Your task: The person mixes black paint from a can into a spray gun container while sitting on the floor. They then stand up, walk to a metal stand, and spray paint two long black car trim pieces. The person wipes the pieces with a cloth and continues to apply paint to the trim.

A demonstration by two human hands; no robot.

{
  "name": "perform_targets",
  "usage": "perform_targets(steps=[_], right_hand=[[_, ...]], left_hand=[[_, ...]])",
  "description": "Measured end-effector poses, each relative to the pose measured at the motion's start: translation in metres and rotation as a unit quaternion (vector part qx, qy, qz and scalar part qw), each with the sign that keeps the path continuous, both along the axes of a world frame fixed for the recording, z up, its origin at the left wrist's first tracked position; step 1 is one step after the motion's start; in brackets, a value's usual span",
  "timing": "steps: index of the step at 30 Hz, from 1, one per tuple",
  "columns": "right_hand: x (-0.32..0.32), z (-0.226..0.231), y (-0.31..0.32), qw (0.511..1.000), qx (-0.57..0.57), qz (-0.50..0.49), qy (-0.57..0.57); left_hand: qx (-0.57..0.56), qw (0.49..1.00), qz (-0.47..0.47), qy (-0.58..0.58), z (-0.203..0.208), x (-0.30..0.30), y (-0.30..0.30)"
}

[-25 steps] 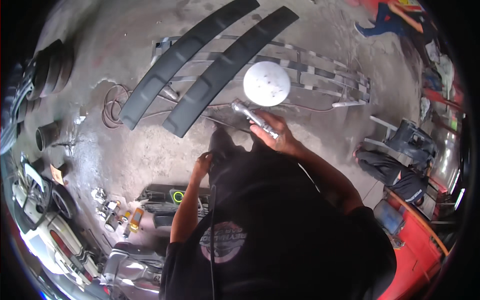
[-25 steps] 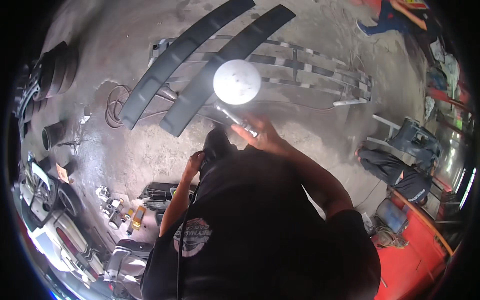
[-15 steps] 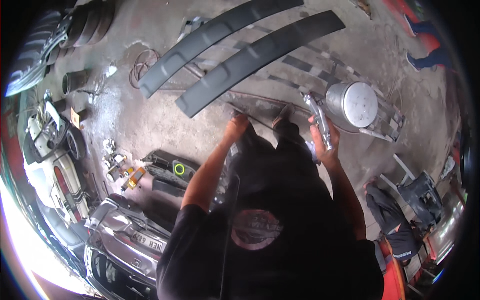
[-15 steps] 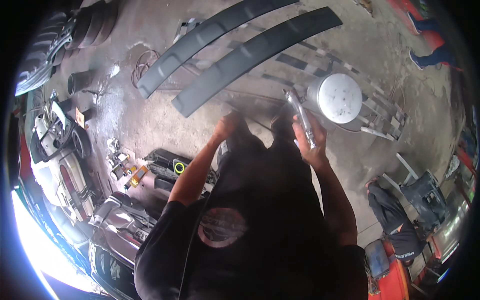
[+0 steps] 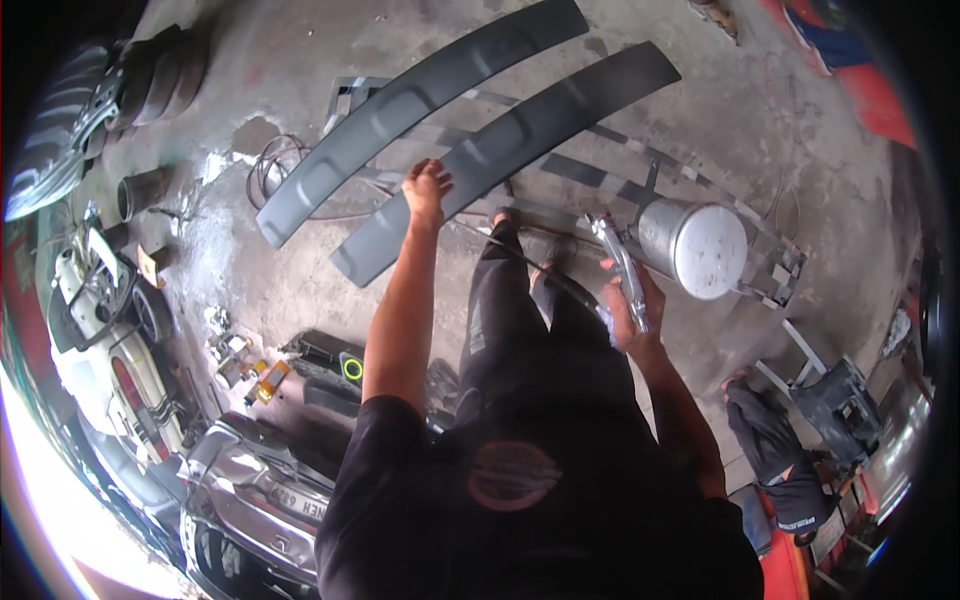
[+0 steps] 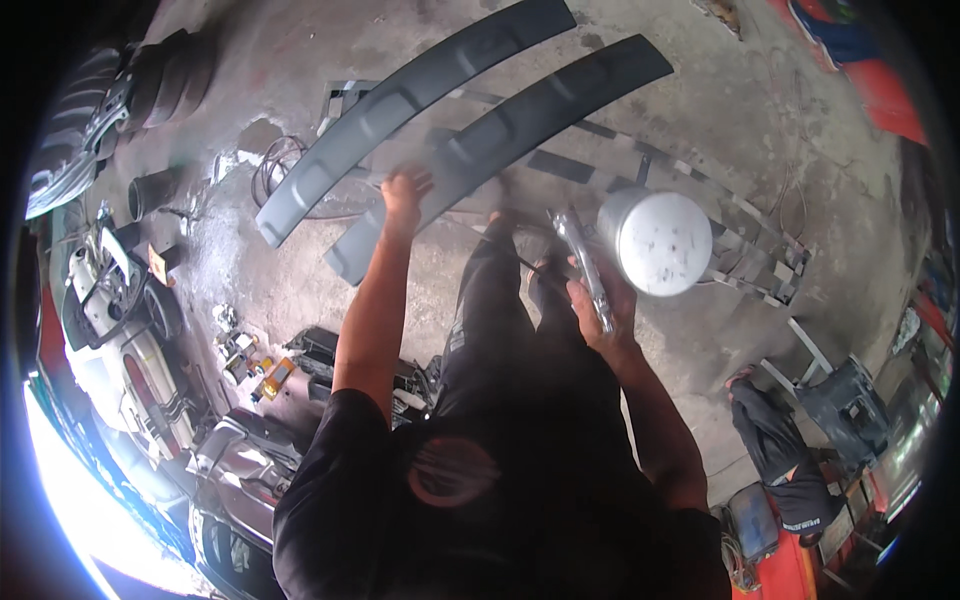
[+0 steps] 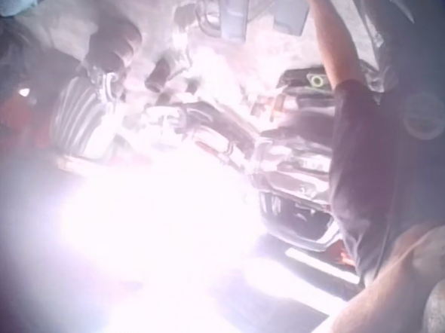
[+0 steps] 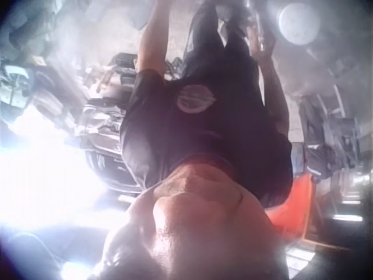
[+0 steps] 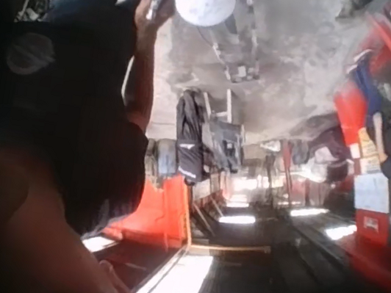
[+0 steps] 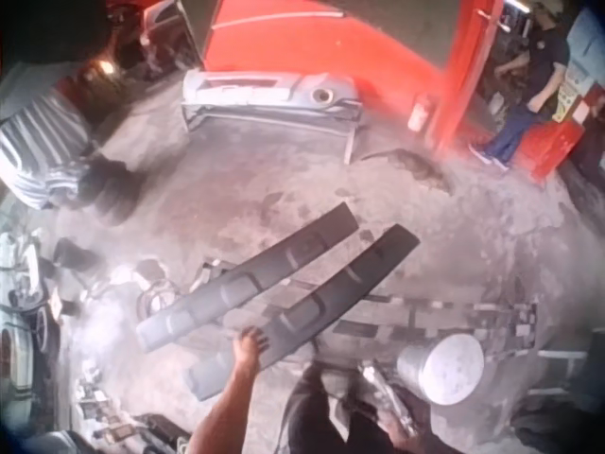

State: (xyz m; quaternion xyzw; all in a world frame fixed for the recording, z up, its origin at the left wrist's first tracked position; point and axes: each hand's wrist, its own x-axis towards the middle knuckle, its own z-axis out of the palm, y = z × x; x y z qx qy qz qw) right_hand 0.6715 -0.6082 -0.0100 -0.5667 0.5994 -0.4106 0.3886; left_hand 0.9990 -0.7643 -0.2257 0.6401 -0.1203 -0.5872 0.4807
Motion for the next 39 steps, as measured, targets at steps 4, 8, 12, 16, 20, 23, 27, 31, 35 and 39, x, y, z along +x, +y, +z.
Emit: perform_targets(steps=[4,8,12,16,20,23,27,31,35,39], right_hand=[[0.023,0.003,-0.023,0.994,0.097,-0.03,-0.043],[0.021,-0.014,-0.048,0.987,0.13,-0.086,0.043],[0.038,-0.013,-0.073,0.975,0.196,-0.102,-0.015],[0.036,-0.023,-0.084,0.965,0.231,-0.122,-0.033],[0.03,-0.039,-0.084,0.957,0.238,-0.151,-0.074],[0.023,-0.039,-0.106,0.97,0.212,-0.105,-0.05],[-0.004,-0.053,-0.124,0.98,0.188,-0.068,-0.023],[-0.031,-0.057,-0.121,0.986,0.166,0.001,-0.01],[-0.045,-0.056,-0.111,0.978,0.205,-0.026,-0.03],[-0.057,-0.065,-0.102,0.981,0.192,0.005,-0.016]], left_hand=[[0.096,0.977,0.032,-0.187,-0.132,0.093,-0.063],[0.141,0.982,0.024,-0.123,-0.128,0.013,-0.102],[0.194,0.968,0.013,-0.158,-0.214,0.067,-0.084],[0.113,0.983,0.002,-0.143,-0.253,0.058,-0.087],[0.239,0.945,0.12,-0.186,-0.237,0.036,-0.111],[0.254,0.935,0.11,-0.223,-0.223,0.038,-0.114],[0.315,0.931,0.131,-0.129,-0.18,0.017,-0.129],[0.274,0.947,0.124,-0.109,-0.185,0.035,-0.125],[0.295,0.939,0.122,-0.131,-0.173,0.019,-0.136],[0.255,0.955,0.11,-0.107,-0.169,0.016,-0.156]])
